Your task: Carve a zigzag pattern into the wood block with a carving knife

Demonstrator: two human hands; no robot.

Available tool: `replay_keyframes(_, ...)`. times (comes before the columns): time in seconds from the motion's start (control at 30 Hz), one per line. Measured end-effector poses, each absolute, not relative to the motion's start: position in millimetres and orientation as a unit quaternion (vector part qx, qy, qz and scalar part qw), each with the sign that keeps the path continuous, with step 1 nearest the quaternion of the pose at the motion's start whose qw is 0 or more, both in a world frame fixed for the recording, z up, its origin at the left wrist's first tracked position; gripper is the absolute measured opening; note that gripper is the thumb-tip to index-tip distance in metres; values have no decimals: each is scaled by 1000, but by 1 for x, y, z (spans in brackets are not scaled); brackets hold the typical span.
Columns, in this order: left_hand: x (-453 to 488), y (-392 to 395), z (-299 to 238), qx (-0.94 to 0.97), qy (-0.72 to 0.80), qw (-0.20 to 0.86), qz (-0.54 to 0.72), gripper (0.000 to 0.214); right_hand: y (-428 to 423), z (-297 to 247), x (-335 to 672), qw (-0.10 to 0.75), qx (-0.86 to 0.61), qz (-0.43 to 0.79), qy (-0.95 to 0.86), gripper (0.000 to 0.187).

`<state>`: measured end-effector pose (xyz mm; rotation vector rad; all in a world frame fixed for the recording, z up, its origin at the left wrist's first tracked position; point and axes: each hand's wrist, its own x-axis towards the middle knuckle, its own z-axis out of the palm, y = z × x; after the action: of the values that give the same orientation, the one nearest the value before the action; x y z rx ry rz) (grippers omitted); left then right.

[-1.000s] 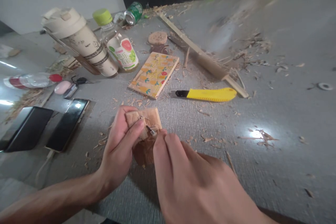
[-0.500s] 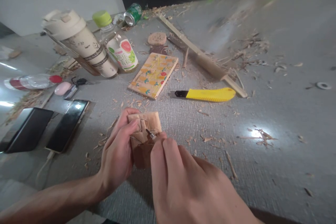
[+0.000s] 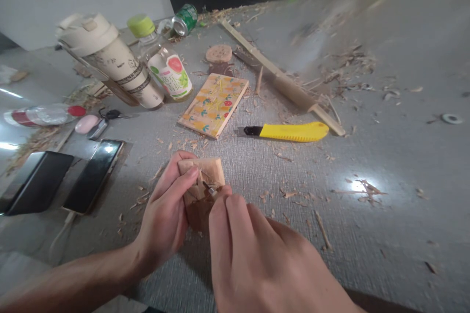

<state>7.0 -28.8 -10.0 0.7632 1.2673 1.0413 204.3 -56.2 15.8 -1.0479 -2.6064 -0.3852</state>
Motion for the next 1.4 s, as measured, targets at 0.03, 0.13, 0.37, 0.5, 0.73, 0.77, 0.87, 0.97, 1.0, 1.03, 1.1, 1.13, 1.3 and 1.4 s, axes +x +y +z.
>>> replay_keyframes(0.03, 7, -28, -10, 322, 549, 626, 451, 17, -55, 16, 204, 152, -356, -131, -913, 37)
replay_keyframes(0.13, 9, -25, -7, 298, 540, 648, 448, 19, -54, 17, 203, 165, -352, -121, -913, 35)
replay_keyframes(0.37, 11, -23, -2, 260, 525, 675, 448, 25, -54, 15, 203, 169, -349, -102, -916, 34)
replay_keyframes(0.5, 10, -24, -5, 271, 524, 661, 464, 18, -53, 16, 204, 173, -345, -99, -917, 33)
replay_keyframes(0.73, 9, -26, -9, 270, 546, 651, 453, 18, -53, 17, 202, 175, -349, -96, -916, 35)
replay_keyframes(0.77, 10, -25, -10, 272, 549, 645, 457, 19, -53, 17, 202, 175, -347, -96, -916, 37)
replay_keyframes(0.87, 10, -24, -9, 277, 551, 639, 459, 22, -53, 16, 202, 174, -346, -98, -917, 40)
replay_keyframes(0.97, 11, -23, -7, 264, 547, 655, 449, 25, -53, 17, 200, 191, -358, -97, -909, 40)
replay_keyframes(1.0, 11, -22, -5, 260, 547, 659, 446, 25, -53, 17, 199, 197, -360, -95, -907, 41)
replay_keyframes(1.03, 11, -22, -4, 258, 548, 660, 444, 26, -53, 18, 198, 202, -361, -92, -906, 42)
replay_keyframes(1.1, 10, -20, -1, 254, 551, 664, 437, 26, -53, 20, 198, 209, -364, -87, -903, 44)
replay_keyframes(1.13, 10, -20, 1, 253, 551, 668, 432, 26, -53, 21, 198, 208, -363, -84, -905, 45)
replay_keyframes(1.3, 8, -17, 4, 267, 538, 676, 427, 21, -53, 24, 198, 211, -350, -90, -908, 40)
replay_keyframes(1.4, 6, -16, 5, 261, 533, 682, 429, 19, -54, 23, 195, 223, -353, -84, -905, 38)
